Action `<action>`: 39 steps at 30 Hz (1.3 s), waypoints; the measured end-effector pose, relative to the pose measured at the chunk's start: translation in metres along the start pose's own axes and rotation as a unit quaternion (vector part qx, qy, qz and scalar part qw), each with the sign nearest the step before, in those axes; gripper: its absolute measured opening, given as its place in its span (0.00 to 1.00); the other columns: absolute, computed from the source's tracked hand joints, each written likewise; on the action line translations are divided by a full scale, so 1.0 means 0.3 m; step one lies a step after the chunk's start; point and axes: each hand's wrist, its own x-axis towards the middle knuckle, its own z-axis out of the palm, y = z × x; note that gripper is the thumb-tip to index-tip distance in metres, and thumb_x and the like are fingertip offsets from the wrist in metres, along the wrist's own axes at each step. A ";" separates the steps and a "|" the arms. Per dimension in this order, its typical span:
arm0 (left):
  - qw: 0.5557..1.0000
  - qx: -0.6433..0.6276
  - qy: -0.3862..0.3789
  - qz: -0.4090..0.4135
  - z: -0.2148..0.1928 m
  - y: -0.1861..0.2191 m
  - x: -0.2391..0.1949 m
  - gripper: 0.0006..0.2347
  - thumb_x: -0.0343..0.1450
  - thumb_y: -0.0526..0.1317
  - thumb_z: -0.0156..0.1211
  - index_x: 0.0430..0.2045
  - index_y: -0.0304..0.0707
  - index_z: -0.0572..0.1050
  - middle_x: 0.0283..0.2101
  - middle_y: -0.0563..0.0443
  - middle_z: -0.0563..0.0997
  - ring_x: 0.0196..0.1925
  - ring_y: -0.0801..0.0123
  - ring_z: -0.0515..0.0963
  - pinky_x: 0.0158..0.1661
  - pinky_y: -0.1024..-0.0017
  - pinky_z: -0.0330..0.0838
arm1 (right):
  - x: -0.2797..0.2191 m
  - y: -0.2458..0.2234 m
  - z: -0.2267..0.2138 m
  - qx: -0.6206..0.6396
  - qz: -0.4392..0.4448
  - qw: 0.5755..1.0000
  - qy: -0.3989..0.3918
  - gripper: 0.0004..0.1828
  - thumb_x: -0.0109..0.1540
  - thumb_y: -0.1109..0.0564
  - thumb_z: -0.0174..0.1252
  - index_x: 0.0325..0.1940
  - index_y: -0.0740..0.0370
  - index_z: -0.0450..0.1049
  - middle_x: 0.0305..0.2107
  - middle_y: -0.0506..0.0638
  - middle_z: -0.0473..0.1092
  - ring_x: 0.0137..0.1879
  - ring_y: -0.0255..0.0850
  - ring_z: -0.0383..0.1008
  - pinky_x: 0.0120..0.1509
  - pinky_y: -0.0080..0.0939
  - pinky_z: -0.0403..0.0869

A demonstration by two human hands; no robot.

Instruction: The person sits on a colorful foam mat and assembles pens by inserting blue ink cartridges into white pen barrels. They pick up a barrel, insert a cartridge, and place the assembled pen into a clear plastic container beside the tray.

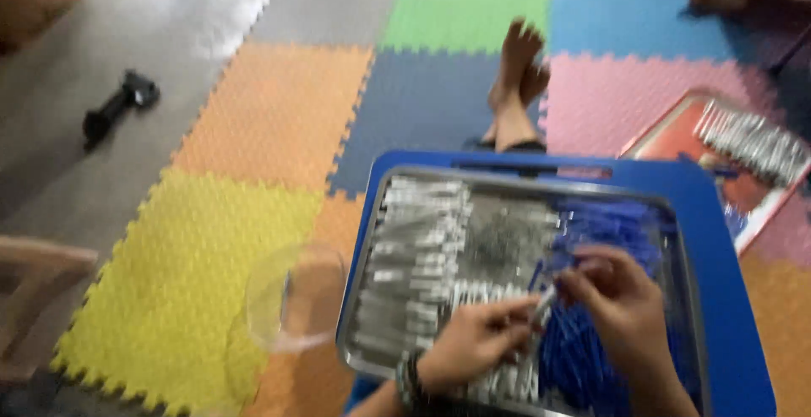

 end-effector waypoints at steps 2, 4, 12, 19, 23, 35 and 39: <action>0.999 0.042 0.015 -0.006 -0.019 -0.062 0.066 0.18 0.82 0.41 0.60 0.69 0.44 0.80 0.40 0.51 0.87 0.32 0.76 0.84 0.38 0.73 0.83 | 0.075 0.042 -0.012 0.008 -0.018 1.000 -0.016 0.16 0.65 0.63 0.70 0.57 0.64 0.81 0.31 0.58 0.83 0.34 0.43 0.83 0.43 0.42 0.83; 0.996 0.058 0.024 -0.069 0.038 -0.073 -0.058 0.18 0.83 0.50 0.60 0.67 0.49 0.82 0.31 0.57 0.85 0.28 0.79 0.82 0.36 0.75 0.79 | -0.053 0.081 -0.047 0.010 0.027 0.999 -0.037 0.13 0.68 0.62 0.68 0.57 0.66 0.81 0.35 0.61 0.85 0.35 0.44 0.84 0.44 0.43 0.84; 0.998 0.040 -0.022 -0.031 -0.068 0.000 -0.065 0.15 0.82 0.36 0.62 0.64 0.39 0.83 0.43 0.51 0.90 0.31 0.76 0.83 0.36 0.75 0.85 | -0.021 0.014 -0.008 -0.048 0.024 0.990 -0.132 0.13 0.72 0.56 0.62 0.43 0.68 0.86 0.30 0.56 0.86 0.32 0.43 0.85 0.40 0.41 0.85; 0.997 0.042 0.017 -0.064 -0.096 0.046 -0.107 0.16 0.80 0.34 0.63 0.64 0.39 0.83 0.49 0.50 0.91 0.37 0.75 0.86 0.36 0.75 0.89 | -0.025 -0.028 0.051 -0.062 0.073 0.981 -0.167 0.11 0.67 0.59 0.69 0.34 0.69 0.87 0.25 0.59 0.87 0.27 0.45 0.85 0.36 0.44 0.84; 0.991 -0.073 -0.002 -0.111 -0.114 0.050 -0.116 0.16 0.81 0.34 0.62 0.65 0.32 0.81 0.52 0.45 0.90 0.36 0.77 0.83 0.36 0.75 0.89 | -0.014 -0.028 0.057 -0.016 0.077 0.978 -0.194 0.08 0.66 0.61 0.68 0.38 0.72 0.87 0.28 0.62 0.88 0.29 0.49 0.89 0.37 0.47 0.88; 0.983 -0.109 0.004 -0.149 -0.097 0.020 -0.116 0.15 0.80 0.33 0.66 0.63 0.31 0.84 0.38 0.48 0.86 0.32 0.73 0.83 0.34 0.75 0.90 | -0.017 -0.027 0.055 0.037 0.057 0.969 -0.238 0.11 0.67 0.57 0.67 0.38 0.69 0.87 0.31 0.61 0.90 0.30 0.47 0.89 0.36 0.44 0.89; 0.950 -0.243 -0.049 -0.190 -0.089 0.087 -0.122 0.12 0.82 0.31 0.62 0.60 0.24 0.82 0.50 0.46 0.88 0.36 0.74 0.82 0.33 0.76 0.89 | -0.018 0.067 0.037 0.188 -0.050 0.940 -0.279 0.08 0.70 0.59 0.65 0.43 0.67 0.84 0.39 0.63 0.88 0.41 0.48 0.89 0.40 0.46 0.89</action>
